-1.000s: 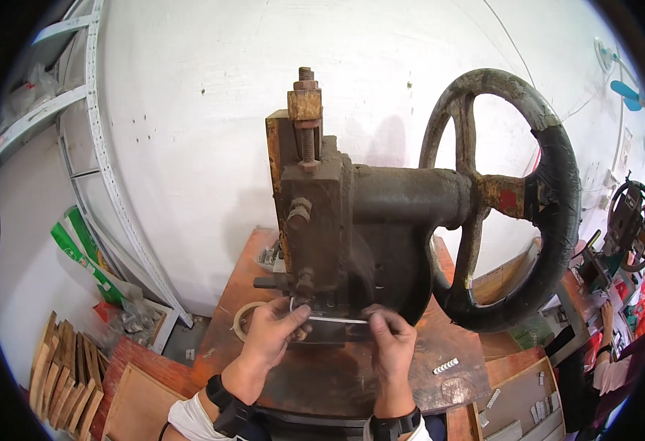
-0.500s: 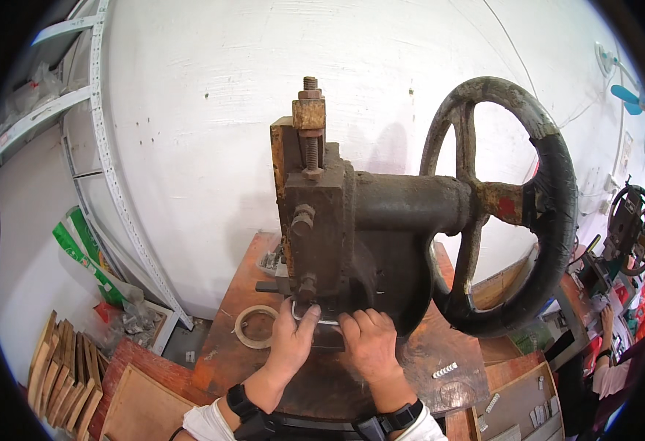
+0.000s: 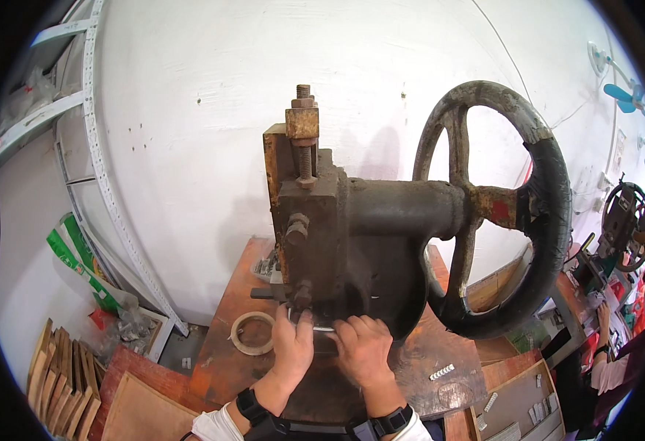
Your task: Adjusting and repairing a mechanical wheel press using a hex key and a hammer.
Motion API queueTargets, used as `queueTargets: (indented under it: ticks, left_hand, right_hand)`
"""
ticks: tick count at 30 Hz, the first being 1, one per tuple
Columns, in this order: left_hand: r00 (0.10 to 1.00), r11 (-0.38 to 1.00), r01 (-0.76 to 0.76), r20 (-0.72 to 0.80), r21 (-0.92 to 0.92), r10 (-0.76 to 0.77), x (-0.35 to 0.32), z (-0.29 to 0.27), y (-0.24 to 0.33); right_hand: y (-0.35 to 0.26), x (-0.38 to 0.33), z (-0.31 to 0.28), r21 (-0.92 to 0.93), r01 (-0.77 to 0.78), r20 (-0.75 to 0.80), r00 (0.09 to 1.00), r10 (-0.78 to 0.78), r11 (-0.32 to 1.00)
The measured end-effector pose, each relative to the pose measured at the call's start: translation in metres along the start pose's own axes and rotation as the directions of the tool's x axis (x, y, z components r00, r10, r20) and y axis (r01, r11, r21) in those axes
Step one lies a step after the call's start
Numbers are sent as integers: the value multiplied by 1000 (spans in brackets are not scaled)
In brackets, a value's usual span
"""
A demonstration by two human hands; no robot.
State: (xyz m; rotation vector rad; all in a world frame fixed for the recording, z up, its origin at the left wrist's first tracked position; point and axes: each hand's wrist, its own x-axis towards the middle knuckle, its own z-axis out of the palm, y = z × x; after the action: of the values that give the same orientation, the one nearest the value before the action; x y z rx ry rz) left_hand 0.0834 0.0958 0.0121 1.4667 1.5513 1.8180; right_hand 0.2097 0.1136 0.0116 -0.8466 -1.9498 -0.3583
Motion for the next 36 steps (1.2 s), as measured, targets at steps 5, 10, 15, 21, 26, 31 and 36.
queueTargets:
  ticks: [5,10,15,21,26,31,36]
  left_hand:
    - [997,997,-71,-1,29,71,2,-9,-4]
    - [992,996,-91,87,-18,92,11,-30,-6]
    - [995,993,53,79,110,-62,14,-49,-25]
    - [970,963,226,126,-147,-208,31,-35,-20]
    - [912,911,381,223,-157,-343,27,-28,-4]
    - [925,905,370,174,-209,-338,30,-33,-8]
    - [925,924,353,202,-150,-321,28,-17,-1]
  right_hand:
    - [-6,2,3,-7,18,-26,999,-18,1000]
    - [3,8,-4,-15,53,16,998,-53,998]
    - [5,-2,-7,-73,37,1,999,-37,997]
    - [1,0,-11,-63,-54,-55,997,50,997]
    - [1,-17,-20,101,-321,-325,884,336,942]
    - [-32,-55,26,951,-308,132,329,935,-26]
    - [-17,-37,12,946,-131,322,442,837,-295]
